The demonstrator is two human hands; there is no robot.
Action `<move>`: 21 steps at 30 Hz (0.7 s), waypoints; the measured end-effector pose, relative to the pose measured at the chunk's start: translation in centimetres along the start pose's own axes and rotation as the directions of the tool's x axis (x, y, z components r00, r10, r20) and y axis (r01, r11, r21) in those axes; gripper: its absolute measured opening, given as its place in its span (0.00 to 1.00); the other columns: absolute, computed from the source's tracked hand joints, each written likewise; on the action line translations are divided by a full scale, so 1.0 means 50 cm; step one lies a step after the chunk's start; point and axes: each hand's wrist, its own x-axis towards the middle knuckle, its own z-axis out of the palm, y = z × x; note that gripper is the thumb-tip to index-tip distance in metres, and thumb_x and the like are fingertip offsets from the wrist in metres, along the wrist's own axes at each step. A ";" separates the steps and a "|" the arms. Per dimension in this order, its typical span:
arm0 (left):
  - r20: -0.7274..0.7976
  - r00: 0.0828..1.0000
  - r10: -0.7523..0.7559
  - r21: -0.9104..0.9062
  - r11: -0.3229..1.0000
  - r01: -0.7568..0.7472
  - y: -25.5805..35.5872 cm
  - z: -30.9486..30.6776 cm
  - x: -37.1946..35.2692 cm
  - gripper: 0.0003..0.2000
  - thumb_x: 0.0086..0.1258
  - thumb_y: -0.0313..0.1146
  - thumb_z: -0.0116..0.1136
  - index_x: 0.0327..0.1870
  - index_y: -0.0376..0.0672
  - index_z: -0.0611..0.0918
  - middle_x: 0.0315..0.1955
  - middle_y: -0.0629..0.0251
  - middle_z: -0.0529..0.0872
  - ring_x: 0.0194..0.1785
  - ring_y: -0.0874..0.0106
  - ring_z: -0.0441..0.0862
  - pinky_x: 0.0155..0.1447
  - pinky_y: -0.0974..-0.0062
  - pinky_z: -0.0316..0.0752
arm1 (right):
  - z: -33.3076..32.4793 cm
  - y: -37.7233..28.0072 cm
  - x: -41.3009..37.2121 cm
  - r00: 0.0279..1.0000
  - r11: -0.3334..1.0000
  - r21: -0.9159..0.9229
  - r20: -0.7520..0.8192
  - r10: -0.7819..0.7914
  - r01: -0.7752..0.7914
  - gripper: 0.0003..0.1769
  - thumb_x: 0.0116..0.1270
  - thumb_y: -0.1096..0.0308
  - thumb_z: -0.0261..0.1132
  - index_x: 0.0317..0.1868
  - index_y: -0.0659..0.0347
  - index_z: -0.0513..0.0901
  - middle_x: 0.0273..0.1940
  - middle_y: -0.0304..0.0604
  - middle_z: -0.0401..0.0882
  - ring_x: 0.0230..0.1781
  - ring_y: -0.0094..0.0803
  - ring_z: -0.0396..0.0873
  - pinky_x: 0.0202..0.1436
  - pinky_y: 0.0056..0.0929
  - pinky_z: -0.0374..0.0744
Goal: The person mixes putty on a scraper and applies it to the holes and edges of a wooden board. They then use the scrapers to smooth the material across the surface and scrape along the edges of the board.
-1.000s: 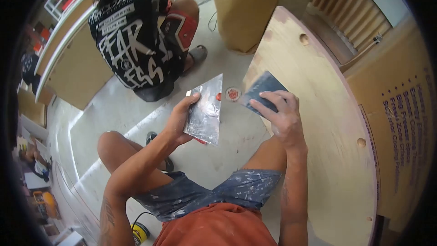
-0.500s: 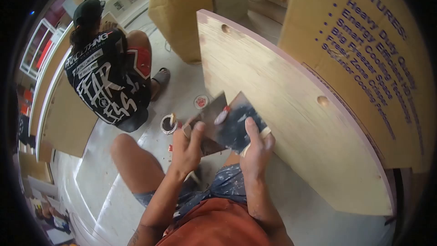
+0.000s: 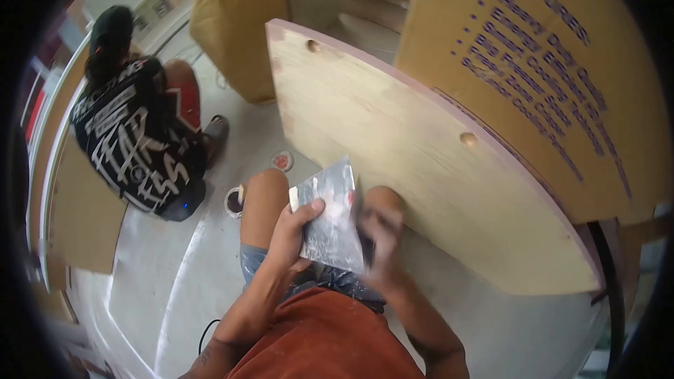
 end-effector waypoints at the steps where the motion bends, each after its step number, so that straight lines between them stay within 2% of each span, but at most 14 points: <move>1: 0.065 0.998 -0.022 0.055 0.998 0.018 0.006 0.001 -0.004 0.16 0.67 0.32 0.61 0.52 0.35 0.76 0.41 0.59 0.84 0.41 0.70 0.86 0.45 0.70 0.83 | 0.006 0.034 0.010 0.986 0.987 0.004 0.045 0.162 -0.163 0.19 0.64 0.79 0.63 0.56 0.66 0.72 0.52 0.54 0.69 0.52 0.43 0.72 0.55 0.33 0.73; 4: 0.132 0.986 -0.099 0.110 0.990 0.084 0.017 0.023 0.005 0.16 0.67 0.32 0.61 0.53 0.35 0.76 0.41 0.59 0.84 0.42 0.70 0.86 0.46 0.70 0.83 | -0.045 0.073 -0.005 0.957 0.962 -0.009 0.101 0.272 -0.272 0.19 0.66 0.81 0.60 0.57 0.66 0.71 0.53 0.53 0.69 0.52 0.43 0.72 0.56 0.34 0.72; 5: 0.103 0.991 -0.082 0.076 0.994 0.074 0.016 0.028 0.012 0.17 0.67 0.32 0.61 0.53 0.35 0.76 0.41 0.59 0.85 0.42 0.70 0.86 0.46 0.70 0.83 | -0.052 0.041 -0.012 0.986 0.990 -0.020 -0.099 0.135 -0.138 0.17 0.67 0.79 0.60 0.56 0.62 0.72 0.52 0.51 0.69 0.51 0.44 0.72 0.55 0.36 0.74; 6: 0.104 0.988 -0.115 0.082 0.991 0.106 0.008 0.020 0.022 0.17 0.67 0.32 0.61 0.53 0.35 0.76 0.41 0.59 0.85 0.42 0.70 0.86 0.46 0.70 0.83 | -0.046 0.020 -0.020 0.981 0.985 -0.033 -0.106 0.163 -0.167 0.17 0.67 0.79 0.60 0.56 0.62 0.72 0.52 0.51 0.69 0.51 0.44 0.72 0.55 0.36 0.74; 8: 0.170 0.943 -0.286 -0.110 0.945 0.307 -0.007 -0.001 0.067 0.18 0.67 0.31 0.61 0.55 0.34 0.76 0.42 0.59 0.85 0.41 0.70 0.86 0.46 0.70 0.83 | -0.022 0.000 -0.026 0.922 0.946 0.090 -0.269 -0.278 0.311 0.17 0.67 0.73 0.63 0.55 0.59 0.72 0.53 0.50 0.69 0.51 0.46 0.72 0.55 0.39 0.74; 9: 0.181 0.932 -0.314 -0.098 0.937 0.335 -0.001 -0.005 0.081 0.18 0.67 0.31 0.61 0.55 0.34 0.76 0.42 0.59 0.85 0.41 0.70 0.86 0.46 0.70 0.83 | -0.011 -0.010 -0.016 0.975 0.991 -0.022 -0.180 -0.134 0.132 0.20 0.65 0.68 0.66 0.56 0.56 0.73 0.54 0.49 0.71 0.51 0.46 0.73 0.56 0.42 0.74; 10: 0.206 0.927 -0.314 0.025 0.949 0.315 0.003 -0.009 0.083 0.18 0.67 0.32 0.61 0.54 0.34 0.76 0.42 0.59 0.85 0.41 0.70 0.85 0.46 0.70 0.82 | -0.009 -0.004 -0.015 0.975 0.992 -0.052 -0.188 -0.119 0.111 0.20 0.65 0.68 0.66 0.56 0.56 0.73 0.54 0.49 0.71 0.51 0.46 0.73 0.56 0.42 0.74; 12: 0.273 0.916 -0.293 0.238 0.943 0.231 0.014 -0.010 0.089 0.18 0.67 0.32 0.62 0.54 0.33 0.77 0.42 0.59 0.85 0.41 0.71 0.85 0.47 0.70 0.82 | -0.012 0.039 -0.009 0.924 0.819 -0.475 0.029 0.381 -0.322 0.22 0.62 0.67 0.68 0.56 0.55 0.73 0.55 0.49 0.72 0.52 0.45 0.73 0.56 0.43 0.73; 14: 0.322 0.901 -0.290 0.245 0.945 0.217 0.030 -0.008 0.101 0.17 0.67 0.33 0.62 0.53 0.33 0.78 0.43 0.59 0.85 0.42 0.71 0.85 0.47 0.71 0.82 | -0.010 0.058 -0.040 0.909 0.823 -0.421 -0.009 0.416 -0.381 0.19 0.65 0.67 0.66 0.55 0.55 0.74 0.55 0.49 0.73 0.51 0.42 0.75 0.56 0.42 0.74; 15: 0.294 0.910 -0.293 0.202 0.950 0.240 0.036 -0.006 0.105 0.17 0.67 0.33 0.61 0.53 0.33 0.77 0.43 0.59 0.85 0.42 0.71 0.85 0.47 0.71 0.82 | -0.006 0.041 -0.060 0.727 0.784 0.196 -0.296 0.620 -0.589 0.23 0.64 0.74 0.64 0.59 0.56 0.72 0.54 0.47 0.73 0.53 0.42 0.74 0.60 0.42 0.73; 16: 0.261 0.920 -0.292 0.157 0.953 0.257 0.042 -0.007 0.110 0.18 0.67 0.33 0.61 0.54 0.33 0.77 0.43 0.59 0.85 0.42 0.71 0.85 0.47 0.70 0.82 | -0.003 0.023 -0.066 0.406 0.503 0.761 -0.341 0.848 -0.411 0.28 0.64 0.82 0.61 0.64 0.57 0.69 0.53 0.46 0.74 0.55 0.41 0.74 0.63 0.43 0.72; 17: 0.266 0.911 -0.316 0.106 0.949 0.298 0.045 -0.007 0.121 0.17 0.68 0.34 0.61 0.54 0.34 0.77 0.42 0.59 0.85 0.43 0.71 0.85 0.48 0.70 0.81 | -0.024 -0.002 -0.063 0.301 0.314 0.921 -0.239 0.923 -0.229 0.25 0.68 0.75 0.61 0.65 0.59 0.68 0.56 0.43 0.74 0.55 0.35 0.75 0.62 0.37 0.74; 18: 0.268 0.909 -0.319 0.106 0.948 0.301 0.045 -0.008 0.131 0.17 0.68 0.34 0.61 0.54 0.34 0.77 0.42 0.59 0.85 0.43 0.71 0.85 0.48 0.70 0.81 | -0.026 -0.009 -0.080 0.299 0.316 0.920 -0.242 0.923 -0.231 0.25 0.68 0.75 0.61 0.65 0.59 0.68 0.56 0.43 0.74 0.55 0.35 0.75 0.62 0.37 0.74; 21: 0.336 0.855 -0.394 -0.008 0.907 0.421 0.033 -0.007 0.146 0.15 0.68 0.33 0.60 0.52 0.36 0.77 0.42 0.61 0.85 0.44 0.73 0.84 0.49 0.72 0.80 | -0.023 -0.029 -0.173 0.575 -0.180 0.968 0.250 0.779 -0.177 0.29 0.69 0.63 0.62 0.67 0.61 0.67 0.56 0.45 0.76 0.52 0.33 0.78 0.57 0.34 0.78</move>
